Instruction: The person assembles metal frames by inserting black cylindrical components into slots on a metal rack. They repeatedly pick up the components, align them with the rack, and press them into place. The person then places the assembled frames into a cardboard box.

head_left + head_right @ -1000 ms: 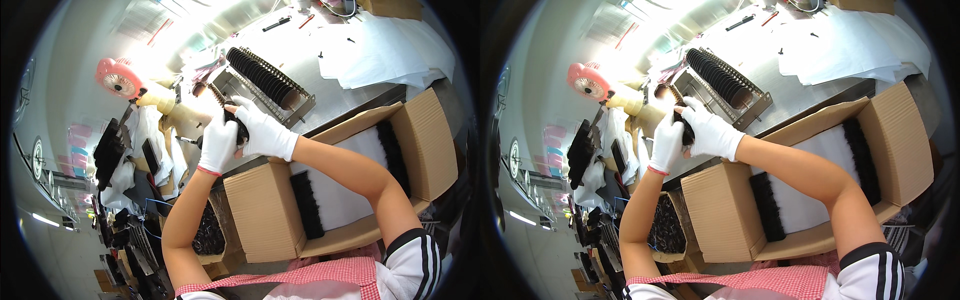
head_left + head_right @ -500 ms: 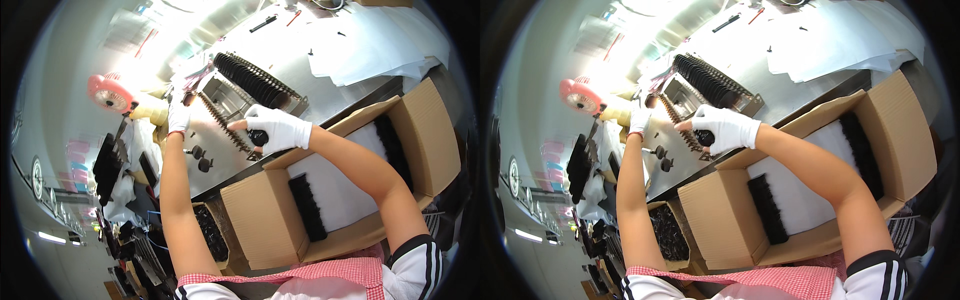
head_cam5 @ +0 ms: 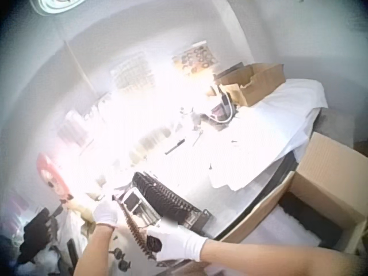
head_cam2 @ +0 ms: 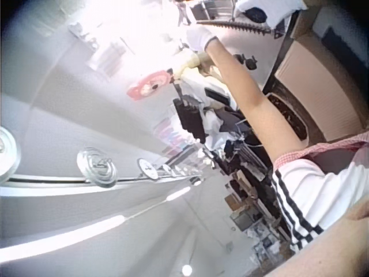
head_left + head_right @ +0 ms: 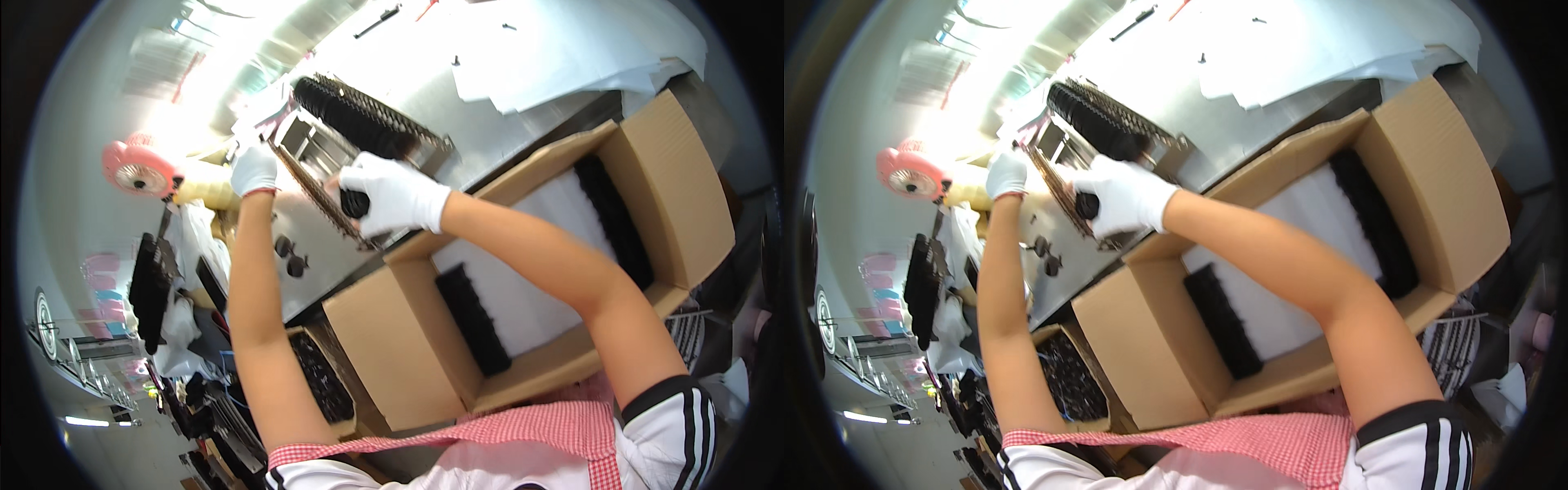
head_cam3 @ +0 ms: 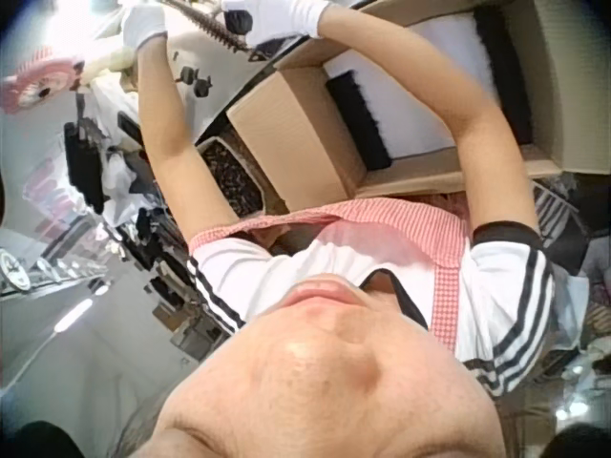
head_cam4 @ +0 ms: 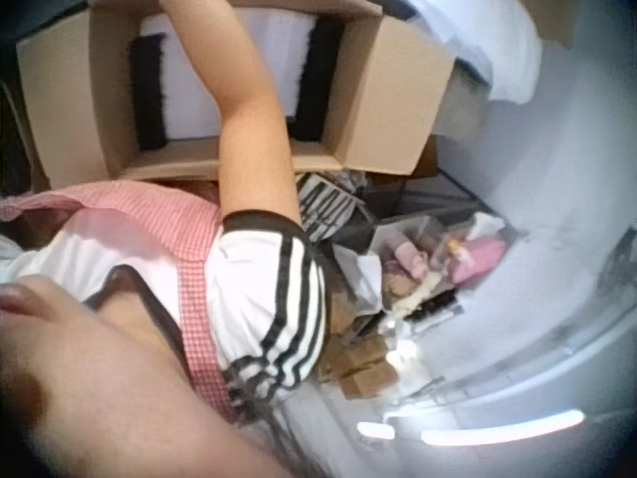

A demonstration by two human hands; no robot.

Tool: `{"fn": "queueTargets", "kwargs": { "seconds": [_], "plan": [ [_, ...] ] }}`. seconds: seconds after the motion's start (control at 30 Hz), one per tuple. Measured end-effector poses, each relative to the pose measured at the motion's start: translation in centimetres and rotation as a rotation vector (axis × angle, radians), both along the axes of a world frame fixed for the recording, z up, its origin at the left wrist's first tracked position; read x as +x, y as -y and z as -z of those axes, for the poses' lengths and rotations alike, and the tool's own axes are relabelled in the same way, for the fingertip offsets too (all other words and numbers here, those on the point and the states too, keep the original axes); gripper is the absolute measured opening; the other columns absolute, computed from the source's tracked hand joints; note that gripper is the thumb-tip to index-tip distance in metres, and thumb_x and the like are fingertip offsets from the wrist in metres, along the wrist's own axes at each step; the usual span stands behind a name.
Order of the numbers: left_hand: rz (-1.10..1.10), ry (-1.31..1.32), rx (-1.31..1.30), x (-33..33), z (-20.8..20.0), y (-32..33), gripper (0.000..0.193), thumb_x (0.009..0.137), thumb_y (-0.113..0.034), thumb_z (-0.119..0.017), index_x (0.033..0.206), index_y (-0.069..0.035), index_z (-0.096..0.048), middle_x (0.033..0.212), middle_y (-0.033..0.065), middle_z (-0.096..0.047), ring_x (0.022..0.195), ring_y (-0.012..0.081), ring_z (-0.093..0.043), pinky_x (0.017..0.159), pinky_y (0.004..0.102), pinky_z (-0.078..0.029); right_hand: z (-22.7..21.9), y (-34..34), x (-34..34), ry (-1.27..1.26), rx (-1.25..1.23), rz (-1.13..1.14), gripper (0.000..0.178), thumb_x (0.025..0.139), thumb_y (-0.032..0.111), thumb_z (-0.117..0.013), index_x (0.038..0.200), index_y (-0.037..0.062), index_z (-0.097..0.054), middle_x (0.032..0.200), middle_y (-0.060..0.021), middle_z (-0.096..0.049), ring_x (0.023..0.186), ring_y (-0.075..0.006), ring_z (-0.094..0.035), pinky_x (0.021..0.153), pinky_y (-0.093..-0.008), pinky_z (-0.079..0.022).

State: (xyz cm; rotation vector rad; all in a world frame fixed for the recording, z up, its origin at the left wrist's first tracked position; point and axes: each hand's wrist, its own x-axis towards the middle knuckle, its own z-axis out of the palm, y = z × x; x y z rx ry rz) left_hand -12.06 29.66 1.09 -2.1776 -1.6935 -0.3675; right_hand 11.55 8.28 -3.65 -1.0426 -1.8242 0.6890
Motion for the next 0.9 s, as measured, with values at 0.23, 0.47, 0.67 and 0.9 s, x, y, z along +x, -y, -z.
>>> {"fn": "queueTargets", "kwargs": {
  "seconds": [0.23, 0.47, 0.67, 0.9],
  "plan": [
    [0.431, 0.439, -0.338, 6.8, -2.8, 20.2, 0.023, 0.1, -0.023, -0.052, 0.1, -0.001, -0.059, 0.078, 0.0232, -0.063, 0.076, 0.041, -0.063, 0.065, 0.0449, -0.048, -1.0, 4.4, -1.3, -0.226, 0.165, 0.308, 0.072, 0.066, 0.02, -0.083, 0.13, 0.0091, -0.052, 0.118, -0.0168, -0.051, 0.109, -0.0342, -0.057, 0.095, -0.0387, -0.052],
    [0.564, 0.89, -0.693, 9.5, -1.8, 29.0, 0.021, 0.103, -0.019, -0.042, 0.107, 0.0, -0.051, 0.084, 0.0182, -0.059, 0.072, 0.0242, -0.063, 0.063, 0.0357, -0.05, -2.1, 10.4, 1.7, -0.05, 0.319, 0.208, 0.07, 0.066, 0.011, -0.083, 0.127, 0.0099, -0.051, 0.119, -0.0124, -0.054, 0.106, -0.0323, -0.06, 0.087, -0.0377, -0.055],
    [0.267, 1.072, -1.311, 12.6, 0.2, 33.2, 0.08, 0.081, -0.025, -0.072, 0.139, 0.001, -0.024, 0.122, 0.0109, -0.049, 0.112, 0.0152, -0.05, 0.093, 0.0304, -0.047, -0.5, 15.3, 4.7, 0.104, 0.319, 0.155, 0.073, 0.061, 0.006, -0.079, 0.129, 0.0071, -0.052, 0.115, -0.0133, -0.057, 0.111, -0.0319, -0.057, 0.097, -0.0387, -0.049],
    [0.294, 0.902, -1.707, 14.3, 3.8, 35.9, 0.082, 0.077, -0.022, -0.077, 0.142, 0.0, -0.031, 0.12, 0.0093, -0.056, 0.109, 0.0141, -0.055, 0.093, 0.0284, -0.047, -0.2, 18.7, 10.4, 0.359, -0.25, -0.259, 0.065, 0.065, 0.013, -0.08, 0.125, 0.0029, -0.056, 0.112, -0.021, -0.063, 0.107, -0.0371, -0.061, 0.093, -0.0409, -0.051]
  ]
}}
